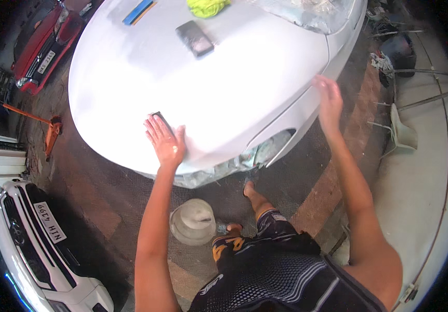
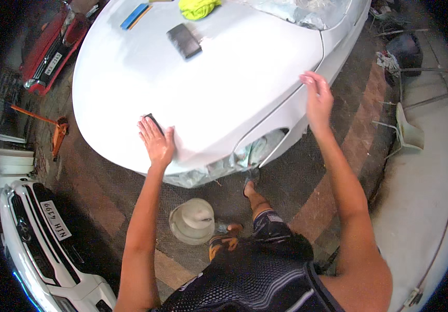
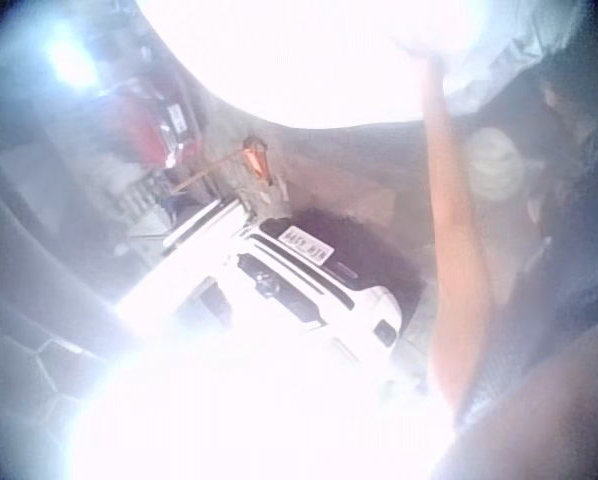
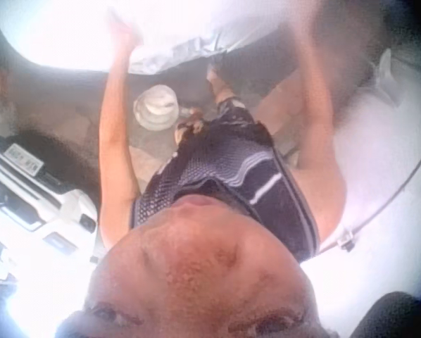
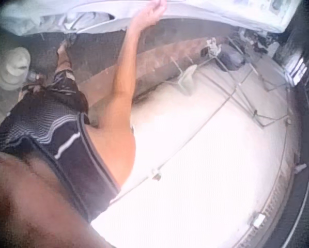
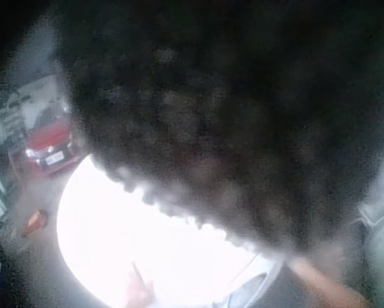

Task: The person repeatedly rubs the white car hood with a small black rectangular pad and a yellow cloth, moving across different sections of the hood surface. The person occasionally dips the pad into a bucket of water and continues rubbing the hood.

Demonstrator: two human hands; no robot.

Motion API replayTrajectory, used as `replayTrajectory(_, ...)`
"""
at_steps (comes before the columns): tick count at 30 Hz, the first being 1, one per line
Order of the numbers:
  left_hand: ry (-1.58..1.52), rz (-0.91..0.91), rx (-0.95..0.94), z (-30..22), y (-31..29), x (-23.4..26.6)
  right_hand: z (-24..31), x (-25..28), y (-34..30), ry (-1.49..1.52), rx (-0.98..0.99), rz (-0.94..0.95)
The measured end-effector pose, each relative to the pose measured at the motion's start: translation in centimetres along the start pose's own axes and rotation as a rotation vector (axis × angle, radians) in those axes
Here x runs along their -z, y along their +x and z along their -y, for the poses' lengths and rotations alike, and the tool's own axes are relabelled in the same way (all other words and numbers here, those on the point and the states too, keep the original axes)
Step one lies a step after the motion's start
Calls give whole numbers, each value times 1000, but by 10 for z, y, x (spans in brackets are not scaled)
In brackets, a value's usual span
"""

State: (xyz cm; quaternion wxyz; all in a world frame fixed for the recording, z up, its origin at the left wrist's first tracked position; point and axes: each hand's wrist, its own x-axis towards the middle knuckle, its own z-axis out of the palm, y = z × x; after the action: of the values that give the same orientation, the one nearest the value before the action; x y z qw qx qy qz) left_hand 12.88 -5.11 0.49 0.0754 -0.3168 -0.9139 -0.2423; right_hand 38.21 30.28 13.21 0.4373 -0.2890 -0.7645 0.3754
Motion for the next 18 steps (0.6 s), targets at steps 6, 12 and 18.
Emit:
replayTrajectory(6,68,37,-240,-205,126,-60,-43,-26,69,-95,187,49)
replayTrajectory(12,-7,-105,-427,-173,128,-63,-22,-117,96,99,69,267)
replayTrajectory(18,-749,-51,475,-100,83,10,26,-246,60,-175,305,432)
